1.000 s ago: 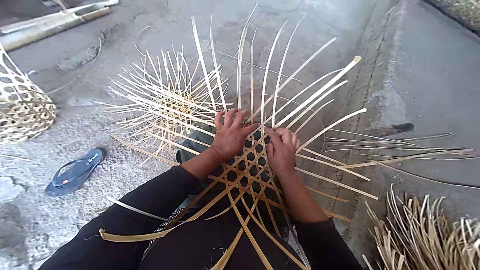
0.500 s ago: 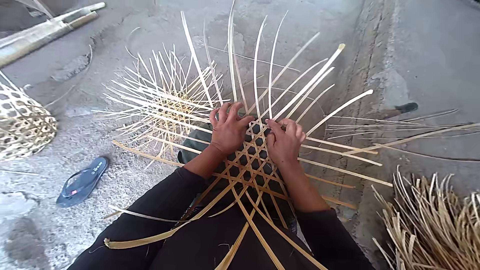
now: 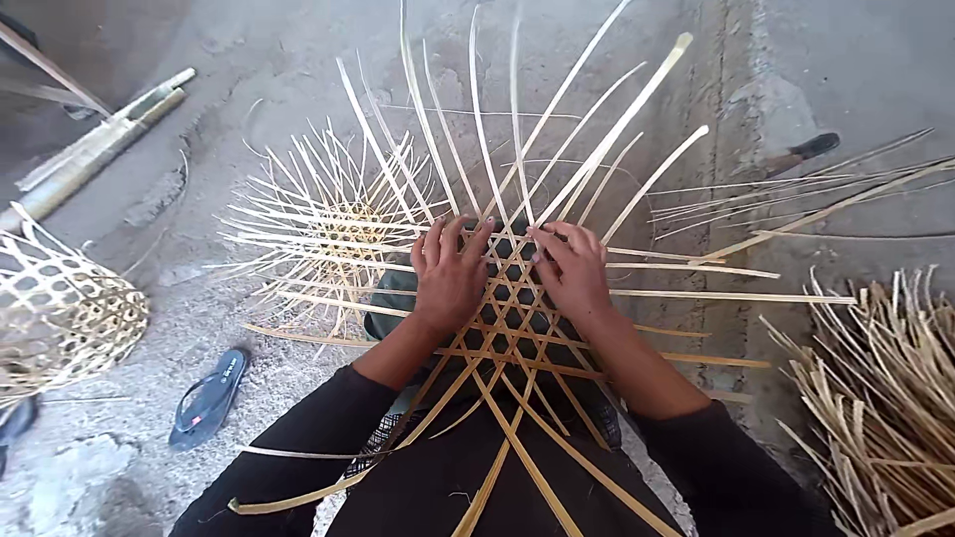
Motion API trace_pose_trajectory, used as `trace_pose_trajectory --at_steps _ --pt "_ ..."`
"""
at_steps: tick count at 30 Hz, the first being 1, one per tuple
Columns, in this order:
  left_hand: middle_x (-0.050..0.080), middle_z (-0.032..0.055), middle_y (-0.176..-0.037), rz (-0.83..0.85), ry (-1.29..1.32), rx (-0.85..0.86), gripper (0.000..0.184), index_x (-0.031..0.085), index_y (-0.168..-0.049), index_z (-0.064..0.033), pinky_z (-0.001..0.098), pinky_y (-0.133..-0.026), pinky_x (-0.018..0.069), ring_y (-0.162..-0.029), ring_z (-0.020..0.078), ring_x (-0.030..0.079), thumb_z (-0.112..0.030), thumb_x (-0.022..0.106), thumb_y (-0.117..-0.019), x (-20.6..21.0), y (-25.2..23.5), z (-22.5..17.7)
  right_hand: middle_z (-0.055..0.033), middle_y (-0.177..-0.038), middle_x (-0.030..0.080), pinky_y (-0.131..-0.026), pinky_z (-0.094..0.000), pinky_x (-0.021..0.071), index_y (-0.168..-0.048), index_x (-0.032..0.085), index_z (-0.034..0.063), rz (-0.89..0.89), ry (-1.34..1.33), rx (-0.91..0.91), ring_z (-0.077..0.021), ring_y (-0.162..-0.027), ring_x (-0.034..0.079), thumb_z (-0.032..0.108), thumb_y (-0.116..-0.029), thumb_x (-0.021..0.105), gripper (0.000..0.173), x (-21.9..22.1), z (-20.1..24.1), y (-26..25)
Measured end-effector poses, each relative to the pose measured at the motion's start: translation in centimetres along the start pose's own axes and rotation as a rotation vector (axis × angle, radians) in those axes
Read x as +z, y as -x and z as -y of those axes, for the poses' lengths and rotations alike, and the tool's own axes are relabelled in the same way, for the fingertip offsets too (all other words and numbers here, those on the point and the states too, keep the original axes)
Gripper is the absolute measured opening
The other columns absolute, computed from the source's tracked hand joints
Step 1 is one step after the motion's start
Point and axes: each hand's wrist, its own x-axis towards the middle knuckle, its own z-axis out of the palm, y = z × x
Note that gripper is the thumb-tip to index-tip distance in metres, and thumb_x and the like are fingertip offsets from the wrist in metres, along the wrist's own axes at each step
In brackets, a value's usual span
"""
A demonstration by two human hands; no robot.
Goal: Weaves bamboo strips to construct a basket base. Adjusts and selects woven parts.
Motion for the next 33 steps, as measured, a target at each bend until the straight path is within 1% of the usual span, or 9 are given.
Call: trace_pose_trajectory --at_steps 2,5,9,12,23,26,28,30,33 --pt "0.040 0.0167 -0.159 0.069 -0.025 -0.038 0.059 0.047 -0.154 -0.0257 0.0750 -0.112 0.0199 -0.149 0.0466 0.028 -0.039 0.058 -0.0979 -0.5 1.7 -0.8 -0.0116 -0.143 0.059 -0.108 -0.0631 0.0390 -0.140 0.065 0.0222 0.118 0.007 0.021 -0.0357 -0.134 0.052 0.026 -0.0990 0.064 0.041 -1.4 0.4 -0.1" --pt "0.040 0.0171 -0.159 0.091 -0.073 -0.094 0.057 0.048 -0.153 -0.0302 0.0794 -0.111 0.0138 -0.151 0.0500 0.022 -0.046 0.053 -0.0992 -0.3 3.8 -1.3 -0.0147 -0.140 0.061 -0.111 -0.0648 0.0368 -0.141 0.064 0.0217 0.192 0.076 0.006 -0.0368 -0.132 0.056 0.025 -0.0936 0.072 0.048 -1.7 0.3 0.0" --pt "0.036 0.0086 -0.164 0.073 -0.116 -0.113 0.058 0.043 -0.156 -0.0389 0.0831 -0.110 0.0060 -0.155 0.0465 0.015 -0.052 0.046 -0.0997 1.0 4.3 -0.8 -0.0127 -0.140 0.063 -0.114 -0.0618 0.0364 -0.140 0.065 0.0214 0.158 0.120 -0.012 -0.0345 -0.130 0.058 0.023 -0.0980 0.062 0.042 -0.5 -0.4 0.3" --pt "0.038 0.0075 -0.163 0.091 -0.093 -0.116 0.058 0.043 -0.156 -0.0374 0.0805 -0.113 0.0034 -0.156 0.0429 0.015 -0.052 0.046 -0.0993 1.3 4.3 -0.7 -0.0131 -0.140 0.062 -0.115 -0.0630 0.0339 -0.141 0.064 0.0206 0.071 0.117 0.000 -0.0352 -0.130 0.057 0.023 -0.0983 0.059 0.043 1.0 -0.6 1.0" --pt "0.043 0.0093 -0.160 0.101 -0.108 -0.115 0.057 0.047 -0.154 -0.0346 0.0709 -0.119 0.0120 -0.153 0.0396 0.026 -0.050 0.050 -0.0989 1.7 4.2 -0.4 -0.0098 -0.141 0.063 -0.119 -0.0639 0.0259 -0.139 0.066 0.0258 -0.041 0.131 -0.003 -0.0330 -0.134 0.056 0.026 -0.1051 0.048 0.039 3.0 -0.9 1.5" --pt "0.044 0.0074 -0.159 0.083 -0.008 -0.113 0.054 0.050 -0.152 -0.0359 0.0731 -0.119 0.0095 -0.153 0.0380 0.026 -0.048 0.054 -0.0993 0.9 4.3 -0.1 -0.0113 -0.143 0.061 -0.120 -0.0628 0.0285 -0.139 0.067 0.0226 -0.024 0.007 0.006 -0.0330 -0.136 0.055 0.023 -0.1045 0.051 0.037 2.2 -1.0 1.6" --pt "0.047 0.0072 -0.156 0.011 0.066 -0.109 0.052 0.054 -0.149 -0.0344 0.0759 -0.117 0.0096 -0.152 0.0386 0.027 -0.047 0.057 -0.0988 0.2 4.4 0.2 -0.0100 -0.142 0.062 -0.120 -0.0565 0.0340 -0.136 0.068 0.0169 -0.037 -0.167 0.021 -0.0276 -0.135 0.056 0.018 -0.1018 0.058 0.036 0.7 -1.2 1.6" --pt "0.046 0.0091 -0.157 -0.025 0.052 -0.124 0.054 0.055 -0.148 -0.0322 0.0771 -0.116 0.0093 -0.153 0.0404 0.026 -0.050 0.057 -0.0975 -0.6 5.2 0.1 -0.0096 -0.135 0.066 -0.110 -0.0474 0.0463 -0.131 0.070 0.0115 -0.055 -0.244 0.037 -0.0252 -0.127 0.060 0.016 -0.0998 0.061 0.033 -1.0 -0.7 2.1" --pt "0.048 0.0093 -0.155 0.007 -0.015 -0.162 0.053 0.059 -0.144 -0.0332 0.0797 -0.114 0.0055 -0.153 0.0431 0.024 -0.057 0.054 -0.0966 -0.7 6.5 0.0 -0.0112 -0.125 0.068 -0.101 -0.0459 0.0513 -0.122 0.074 0.0095 -0.029 -0.227 -0.001 -0.0279 -0.120 0.062 0.020 -0.0992 0.062 0.028 -1.5 0.7 3.3"
